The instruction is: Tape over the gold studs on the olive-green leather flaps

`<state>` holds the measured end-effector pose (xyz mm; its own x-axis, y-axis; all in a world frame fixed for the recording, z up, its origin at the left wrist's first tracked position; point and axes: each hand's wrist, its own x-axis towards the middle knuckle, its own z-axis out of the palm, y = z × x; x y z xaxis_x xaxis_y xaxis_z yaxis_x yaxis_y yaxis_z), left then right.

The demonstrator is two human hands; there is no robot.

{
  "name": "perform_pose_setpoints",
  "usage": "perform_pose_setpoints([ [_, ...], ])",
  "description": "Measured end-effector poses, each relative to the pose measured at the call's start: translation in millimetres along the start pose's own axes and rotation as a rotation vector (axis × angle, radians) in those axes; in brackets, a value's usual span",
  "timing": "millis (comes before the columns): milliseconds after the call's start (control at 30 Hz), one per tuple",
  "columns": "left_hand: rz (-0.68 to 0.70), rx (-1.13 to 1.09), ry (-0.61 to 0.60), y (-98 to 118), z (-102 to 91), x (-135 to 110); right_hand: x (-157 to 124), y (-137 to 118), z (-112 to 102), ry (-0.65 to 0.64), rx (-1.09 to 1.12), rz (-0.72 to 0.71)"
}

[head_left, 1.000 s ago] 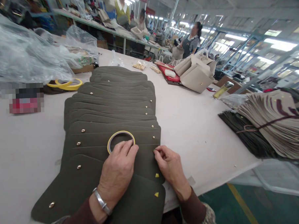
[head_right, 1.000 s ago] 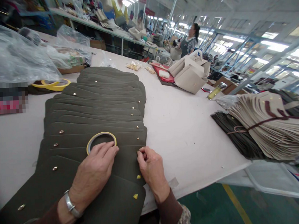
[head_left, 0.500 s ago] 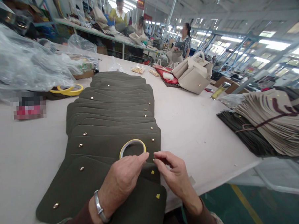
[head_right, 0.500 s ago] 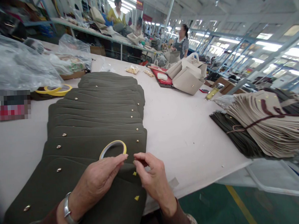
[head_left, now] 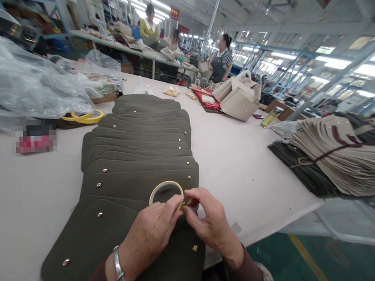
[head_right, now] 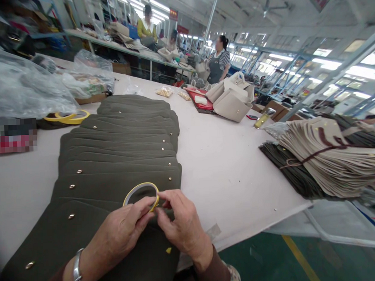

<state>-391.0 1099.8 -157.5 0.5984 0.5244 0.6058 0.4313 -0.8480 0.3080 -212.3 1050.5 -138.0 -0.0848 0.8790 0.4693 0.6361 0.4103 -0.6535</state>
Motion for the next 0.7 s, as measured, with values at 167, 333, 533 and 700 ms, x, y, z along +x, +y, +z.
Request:
perform_pose_setpoints([
  [167,-0.008,-0.039,0.021,2.0,-0.5,-1.2,1.8,-2.5,-4.8,-0.046,0.026,-0.018],
  [333,-0.009,-0.058,0.001,1.6,-1.2,-3.9,1.8,-3.5,-5.2,-0.098,0.004,-0.048],
  [533,0.03,-0.01,0.027,2.8,-0.4,-4.9,-5.0,-4.1,1.6,-0.044,-0.123,-0.05],
  [700,0.204,0.063,0.18,-10.2,7.6,-3.2,-7.2,6.1,20.5,0.19,-0.196,-0.173],
])
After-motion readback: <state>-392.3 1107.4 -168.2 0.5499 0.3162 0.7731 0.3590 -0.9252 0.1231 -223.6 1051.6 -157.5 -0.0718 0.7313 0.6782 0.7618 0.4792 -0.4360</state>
